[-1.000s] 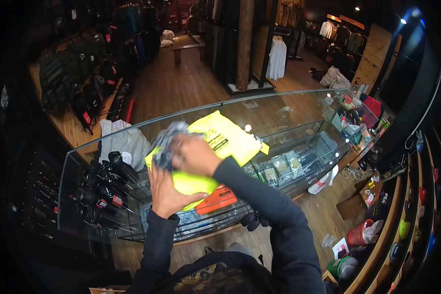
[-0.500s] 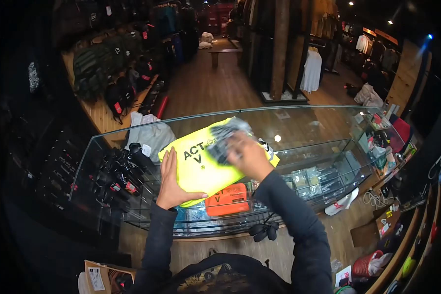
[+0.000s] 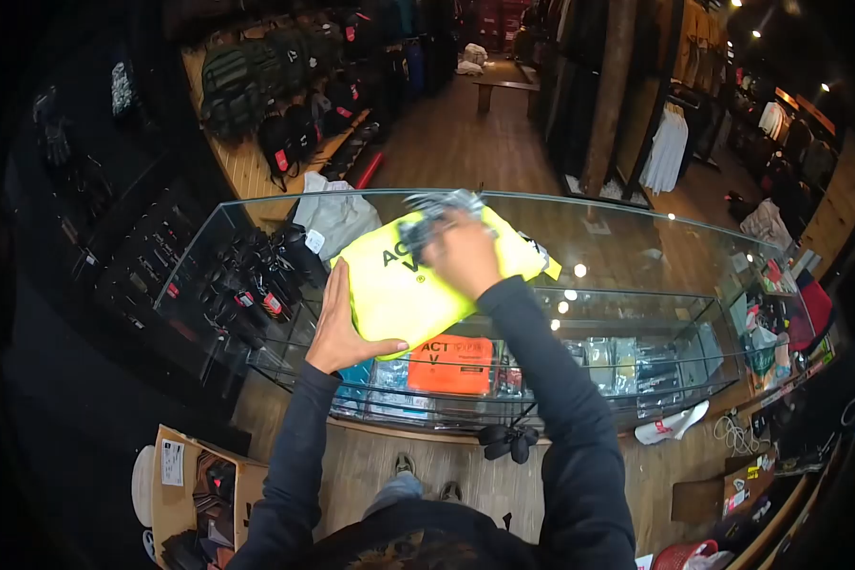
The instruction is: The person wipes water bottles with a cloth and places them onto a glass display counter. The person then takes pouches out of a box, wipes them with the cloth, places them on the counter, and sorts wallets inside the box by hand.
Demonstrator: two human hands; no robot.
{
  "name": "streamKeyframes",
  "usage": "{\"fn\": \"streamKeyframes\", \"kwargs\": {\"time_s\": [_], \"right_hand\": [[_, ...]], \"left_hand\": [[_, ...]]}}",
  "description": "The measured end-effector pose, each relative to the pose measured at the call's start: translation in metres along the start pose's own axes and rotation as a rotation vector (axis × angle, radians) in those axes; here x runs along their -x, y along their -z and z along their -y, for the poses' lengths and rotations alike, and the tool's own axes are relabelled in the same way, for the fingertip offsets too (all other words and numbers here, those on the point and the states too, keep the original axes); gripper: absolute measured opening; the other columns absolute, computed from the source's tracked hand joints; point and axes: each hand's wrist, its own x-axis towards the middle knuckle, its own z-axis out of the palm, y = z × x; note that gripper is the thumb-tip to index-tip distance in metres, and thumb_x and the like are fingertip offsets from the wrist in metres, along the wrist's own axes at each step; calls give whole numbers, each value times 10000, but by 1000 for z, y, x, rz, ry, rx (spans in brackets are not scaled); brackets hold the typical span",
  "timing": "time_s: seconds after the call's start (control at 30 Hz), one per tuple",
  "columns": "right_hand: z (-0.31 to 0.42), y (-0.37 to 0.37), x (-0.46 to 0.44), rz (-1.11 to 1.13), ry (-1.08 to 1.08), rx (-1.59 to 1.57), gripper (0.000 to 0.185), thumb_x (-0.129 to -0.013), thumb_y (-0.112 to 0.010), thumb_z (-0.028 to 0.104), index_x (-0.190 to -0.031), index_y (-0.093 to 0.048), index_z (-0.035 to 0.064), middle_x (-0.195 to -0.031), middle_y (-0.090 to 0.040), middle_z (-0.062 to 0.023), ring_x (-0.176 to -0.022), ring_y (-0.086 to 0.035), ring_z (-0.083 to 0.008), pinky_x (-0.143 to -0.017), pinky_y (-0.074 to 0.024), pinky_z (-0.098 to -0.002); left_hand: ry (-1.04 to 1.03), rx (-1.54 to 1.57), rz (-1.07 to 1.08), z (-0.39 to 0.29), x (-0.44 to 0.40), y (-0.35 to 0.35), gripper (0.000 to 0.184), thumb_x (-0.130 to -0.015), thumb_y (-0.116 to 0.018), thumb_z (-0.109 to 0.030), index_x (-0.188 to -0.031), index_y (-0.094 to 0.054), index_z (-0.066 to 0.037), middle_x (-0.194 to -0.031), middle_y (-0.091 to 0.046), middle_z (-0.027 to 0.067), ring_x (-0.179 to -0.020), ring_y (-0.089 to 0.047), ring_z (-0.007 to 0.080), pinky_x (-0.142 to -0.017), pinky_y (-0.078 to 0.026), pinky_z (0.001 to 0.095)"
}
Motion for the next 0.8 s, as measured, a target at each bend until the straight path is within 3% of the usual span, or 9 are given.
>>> {"fn": "streamKeyframes", "kwargs": {"time_s": [0.1, 0.17, 0.23, 0.27, 0.4, 0.5, 0.63, 0.7, 0.8], "right_hand": [[70, -1, 33, 45, 560, -171, 319, -791, -650, 206, -1092, -723, 130, -1188, -663, -96, -1072, -649, -301, -963, -511, -430], [44, -11, 16, 216, 427, -364, 301, -800, -649, 212, -1085, -734, 165, -1203, -661, -69, -1088, -644, -297, -1005, -485, -434], [10, -19, -25, 108, 229, -212, 276, -823, -622, 242, -1008, -742, 76, -1119, -694, -120, -984, -678, -317, -882, -538, -438], [7, -20, -44, 145, -15, -36, 254, -796, -613, 275, -885, -768, 95, -937, -711, -144, -894, -680, -335, -795, -549, -452], [75, -66, -56, 277, 151, 273, 332, -790, -555, 318, -858, -775, 78, -889, -727, -144, -822, -708, -322, -757, -545, -479], [71, -79, -40, 163, 352, -249, 354, -772, -586, 359, -842, -752, 54, -895, -706, -192, -823, -674, -383, -813, -537, -484], [0, -42, -70, 129, -109, 61, 317, -779, -624, 327, -766, -729, 29, -816, -694, -189, -726, -688, -341, -704, -559, -470], [26, -40, -49, 101, -188, 140, 276, -826, -612, 272, -862, -727, 24, -1003, -683, -188, -903, -663, -352, -801, -546, -456], [95, -24, 24, 93, 341, -115, 279, -816, -654, 207, -1058, -724, 86, -1175, -654, -141, -1068, -644, -339, -938, -525, -433]], "left_hand": [[-57, 94, 166, 8, -1, -2, 1211, -512, -887, -620, -1441, -408, -9, -1489, -318, 327, -1435, -253, 441, -1212, -192, 460], [-115, -254, 9, 10, 8, -8, 1334, -506, -869, -662, -1485, -287, 33, -1510, -278, 327, -1443, -230, 444, -1205, -159, 499], [112, -230, 26, -3, 5, -11, 1514, -514, -847, -690, -1501, -58, 145, -1575, -122, 350, -1488, -93, 462, -1208, -100, 526], [114, -209, 11, -3, 5, -12, 1514, -516, -843, -694, -1506, -55, 138, -1569, -118, 365, -1489, -82, 465, -1212, -88, 520], [165, -220, 1, -5, 6, -14, 1511, -502, -835, -715, -1499, -93, 144, -1550, -137, 390, -1484, -106, 472, -1214, -95, 509], [294, -181, 216, -25, -4, 3, 1475, -505, -810, -753, -1441, -192, 204, -1528, -191, 407, -1474, -135, 484, -1213, -131, 488], [265, -258, 74, -1, 5, -15, 1527, -518, -775, -793, -1464, -115, 208, -1532, -172, 412, -1485, -121, 466, -1215, -104, 493], [236, -224, 61, 0, 4, -15, 1512, -528, -769, -793, -1459, -128, 211, -1536, -170, 406, -1484, -120, 469, -1213, -94, 508], [218, -245, 79, 3, 3, -21, 1486, -527, -780, -777, -1480, -150, 174, -1541, -191, 386, -1482, -124, 473, -1204, -88, 548]]}}
